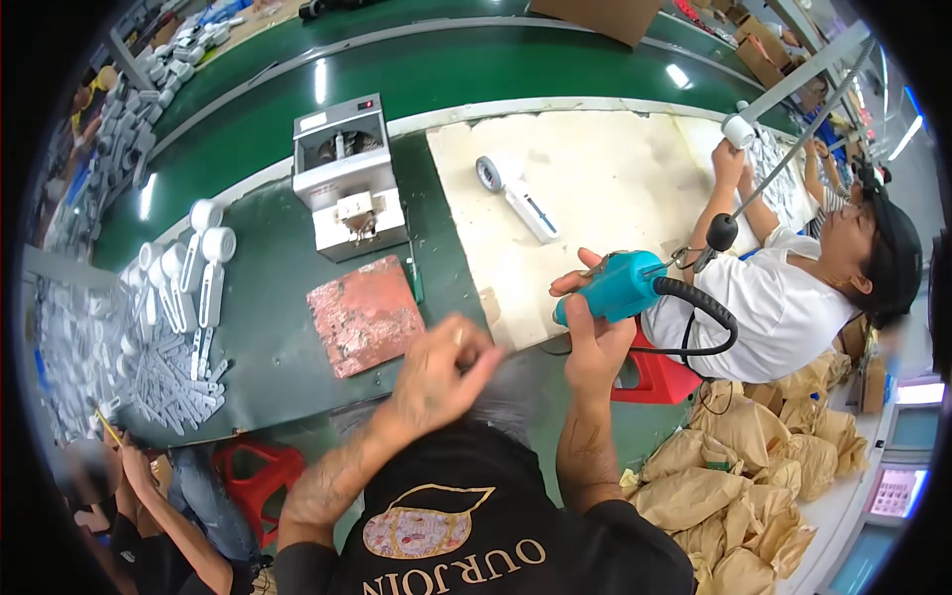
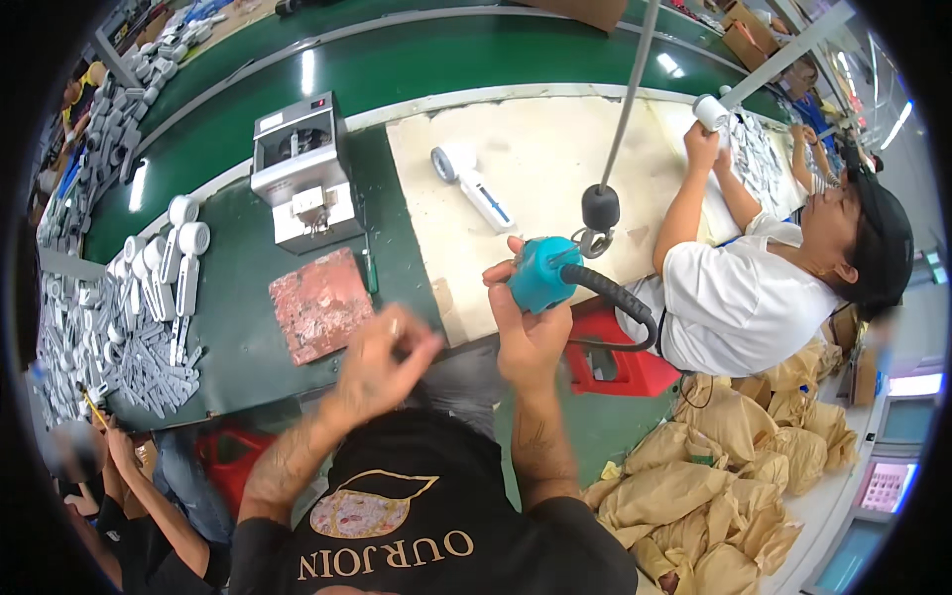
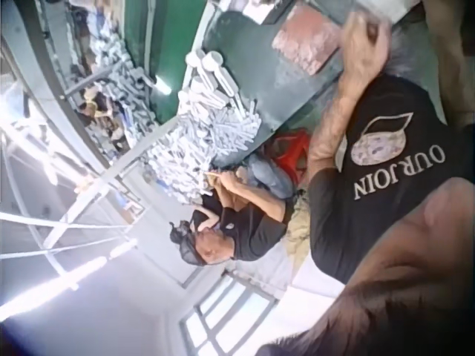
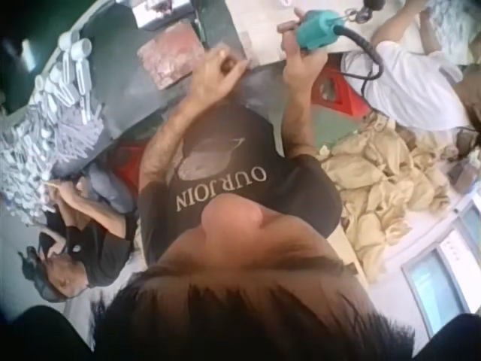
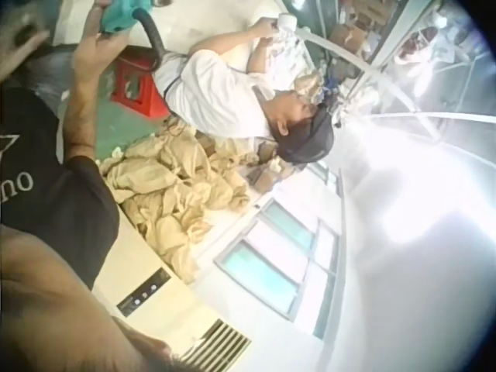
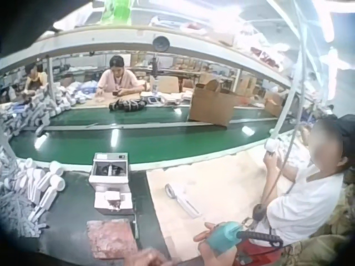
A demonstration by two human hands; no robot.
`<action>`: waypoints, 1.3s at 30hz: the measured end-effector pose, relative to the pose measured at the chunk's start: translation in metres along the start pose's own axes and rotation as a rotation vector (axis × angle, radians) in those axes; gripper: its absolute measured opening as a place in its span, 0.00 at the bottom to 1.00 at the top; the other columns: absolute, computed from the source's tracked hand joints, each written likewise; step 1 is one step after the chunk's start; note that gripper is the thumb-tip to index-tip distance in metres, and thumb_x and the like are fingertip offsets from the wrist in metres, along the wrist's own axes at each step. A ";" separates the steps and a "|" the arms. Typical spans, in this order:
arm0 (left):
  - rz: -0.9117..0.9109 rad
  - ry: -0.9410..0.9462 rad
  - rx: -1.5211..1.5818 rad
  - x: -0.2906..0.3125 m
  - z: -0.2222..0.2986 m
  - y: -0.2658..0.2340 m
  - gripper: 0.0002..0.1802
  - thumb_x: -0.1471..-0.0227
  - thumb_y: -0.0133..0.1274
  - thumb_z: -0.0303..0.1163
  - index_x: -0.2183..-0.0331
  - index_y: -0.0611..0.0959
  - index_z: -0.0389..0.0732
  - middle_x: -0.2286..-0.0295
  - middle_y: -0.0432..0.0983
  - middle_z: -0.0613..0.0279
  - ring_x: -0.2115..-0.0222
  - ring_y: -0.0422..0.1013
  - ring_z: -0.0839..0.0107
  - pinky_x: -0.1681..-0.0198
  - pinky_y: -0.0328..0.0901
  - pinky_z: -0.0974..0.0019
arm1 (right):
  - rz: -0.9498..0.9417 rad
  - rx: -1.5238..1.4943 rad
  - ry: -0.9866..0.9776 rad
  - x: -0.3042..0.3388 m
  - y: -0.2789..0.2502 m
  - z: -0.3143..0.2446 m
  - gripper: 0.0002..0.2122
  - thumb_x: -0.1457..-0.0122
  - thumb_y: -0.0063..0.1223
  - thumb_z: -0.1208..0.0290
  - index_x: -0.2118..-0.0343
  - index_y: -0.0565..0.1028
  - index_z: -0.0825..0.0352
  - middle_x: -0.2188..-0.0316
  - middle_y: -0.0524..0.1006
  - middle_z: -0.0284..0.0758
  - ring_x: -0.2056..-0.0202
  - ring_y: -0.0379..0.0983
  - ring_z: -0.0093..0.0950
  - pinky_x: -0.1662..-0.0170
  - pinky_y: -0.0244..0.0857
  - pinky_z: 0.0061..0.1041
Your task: The person assembles small fan components by fitting the heads and handles together, fastening them with an electric screwdriver, and placing the assembled units on the table.
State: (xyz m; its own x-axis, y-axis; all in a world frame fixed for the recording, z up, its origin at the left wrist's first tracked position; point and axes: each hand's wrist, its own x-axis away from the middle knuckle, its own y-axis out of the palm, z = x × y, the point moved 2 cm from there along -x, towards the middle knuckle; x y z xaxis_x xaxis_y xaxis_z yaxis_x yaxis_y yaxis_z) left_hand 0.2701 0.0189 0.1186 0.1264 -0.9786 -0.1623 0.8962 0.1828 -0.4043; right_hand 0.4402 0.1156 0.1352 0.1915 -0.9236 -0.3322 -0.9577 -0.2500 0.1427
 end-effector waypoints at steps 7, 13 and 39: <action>0.103 -0.153 -0.718 -0.191 -0.037 0.040 0.40 0.47 0.50 0.67 0.56 0.79 0.35 0.66 0.82 0.50 0.62 0.76 0.51 0.57 0.66 0.48 | 0.012 0.021 0.037 -0.029 -0.017 0.002 0.15 0.38 0.54 0.80 0.49 0.71 0.75 0.57 0.76 0.39 0.54 0.71 0.25 0.47 0.64 0.28; 0.061 -0.372 -0.661 -0.189 -0.050 0.051 0.32 0.46 0.50 0.59 0.60 0.82 0.37 0.64 0.81 0.51 0.58 0.75 0.53 0.54 0.66 0.47 | -0.086 0.068 0.061 -0.048 -0.020 0.014 0.11 0.39 0.55 0.79 0.54 0.73 0.73 0.58 0.76 0.41 0.50 0.71 0.28 0.44 0.62 0.32; 0.082 0.155 -0.464 -0.007 -0.068 -0.109 0.21 0.47 0.61 0.42 0.53 0.83 0.45 0.60 0.74 0.61 0.59 0.69 0.58 0.52 0.66 0.57 | -0.252 -0.312 0.052 -0.057 0.116 0.011 0.30 0.44 0.61 0.41 0.61 0.70 0.70 0.80 0.68 0.33 0.78 0.65 0.25 0.75 0.61 0.26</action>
State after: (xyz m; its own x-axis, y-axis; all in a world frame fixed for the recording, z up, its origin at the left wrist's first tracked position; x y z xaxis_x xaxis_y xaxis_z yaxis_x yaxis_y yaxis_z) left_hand 0.1426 0.0118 0.1029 0.0924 -0.9401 -0.3281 0.5977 0.3160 -0.7369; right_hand 0.3157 0.1425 0.1606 0.4303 -0.8334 -0.3468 -0.7694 -0.5395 0.3419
